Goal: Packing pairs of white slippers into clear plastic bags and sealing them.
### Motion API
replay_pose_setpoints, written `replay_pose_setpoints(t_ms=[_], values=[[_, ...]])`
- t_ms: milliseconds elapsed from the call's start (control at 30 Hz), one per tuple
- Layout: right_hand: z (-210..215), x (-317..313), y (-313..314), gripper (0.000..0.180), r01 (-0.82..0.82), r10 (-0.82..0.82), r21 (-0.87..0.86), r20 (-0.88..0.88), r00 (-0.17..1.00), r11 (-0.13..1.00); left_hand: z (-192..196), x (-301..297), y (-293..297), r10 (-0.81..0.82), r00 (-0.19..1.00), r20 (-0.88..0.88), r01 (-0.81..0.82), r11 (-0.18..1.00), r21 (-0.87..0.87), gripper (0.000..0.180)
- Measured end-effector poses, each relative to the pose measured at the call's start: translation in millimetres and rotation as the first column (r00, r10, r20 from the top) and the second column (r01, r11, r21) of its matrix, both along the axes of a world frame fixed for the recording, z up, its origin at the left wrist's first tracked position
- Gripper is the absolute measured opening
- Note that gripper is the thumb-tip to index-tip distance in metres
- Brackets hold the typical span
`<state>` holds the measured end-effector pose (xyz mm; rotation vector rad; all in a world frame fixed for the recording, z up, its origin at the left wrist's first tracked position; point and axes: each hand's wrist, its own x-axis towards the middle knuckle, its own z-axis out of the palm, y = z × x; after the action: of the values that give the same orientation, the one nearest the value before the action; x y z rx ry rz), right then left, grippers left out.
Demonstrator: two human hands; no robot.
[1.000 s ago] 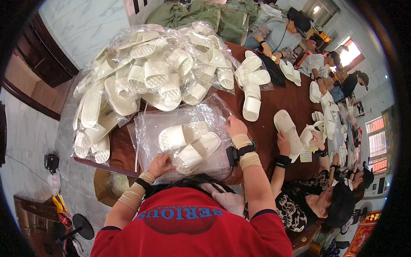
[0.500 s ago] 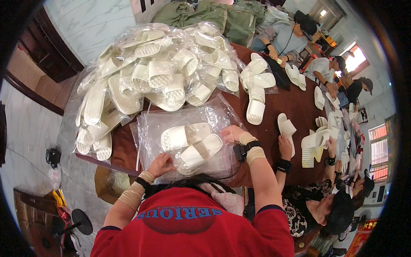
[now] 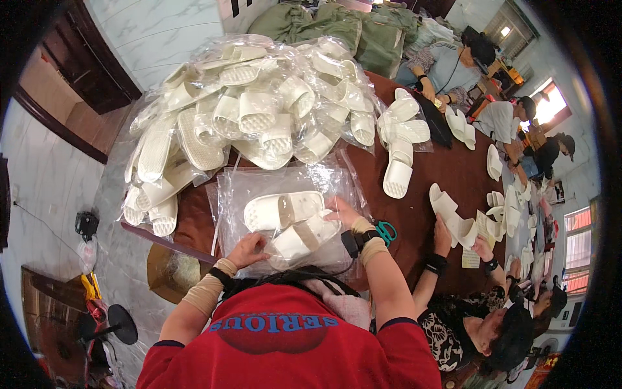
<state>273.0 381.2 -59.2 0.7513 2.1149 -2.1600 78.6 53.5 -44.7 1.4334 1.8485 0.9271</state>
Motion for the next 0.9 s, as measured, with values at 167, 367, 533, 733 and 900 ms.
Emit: replay_pose_setpoints(t_ms=[167, 367, 533, 733, 900], values=[[7, -8, -16, 0.047, -0.187, 0.182, 0.075, 0.079, 0.98, 0.979, -3, -2, -2, -0.022, 1.0, -0.01, 0.022, 1.0, 0.012, 0.039], [21, 7, -13, 0.057, -0.019, 0.024, -0.041, 0.126, 0.992, 0.999, 20, -1, -17, 0.081, 0.976, 0.202, -0.122, 0.972, 0.2, 0.031], [46, 8, -34, 0.051, 0.146, -0.141, -0.189, 0.039, 0.989, 0.971, 42, -13, -68, 0.28, 0.875, -0.395, -0.278, 0.959, 0.065, 0.042], [5, -25, -87, 0.05, 0.221, -0.223, -0.068, -0.022, 0.975, 0.973, -7, -20, -93, 0.251, 0.878, -0.407, -0.171, 0.96, 0.222, 0.044], [-24, -22, -88, 0.045, 0.27, -0.272, 0.121, -0.001, 0.962, 0.955, 19, -31, -71, 0.566, 0.814, -0.131, -0.522, 0.811, 0.263, 0.04]])
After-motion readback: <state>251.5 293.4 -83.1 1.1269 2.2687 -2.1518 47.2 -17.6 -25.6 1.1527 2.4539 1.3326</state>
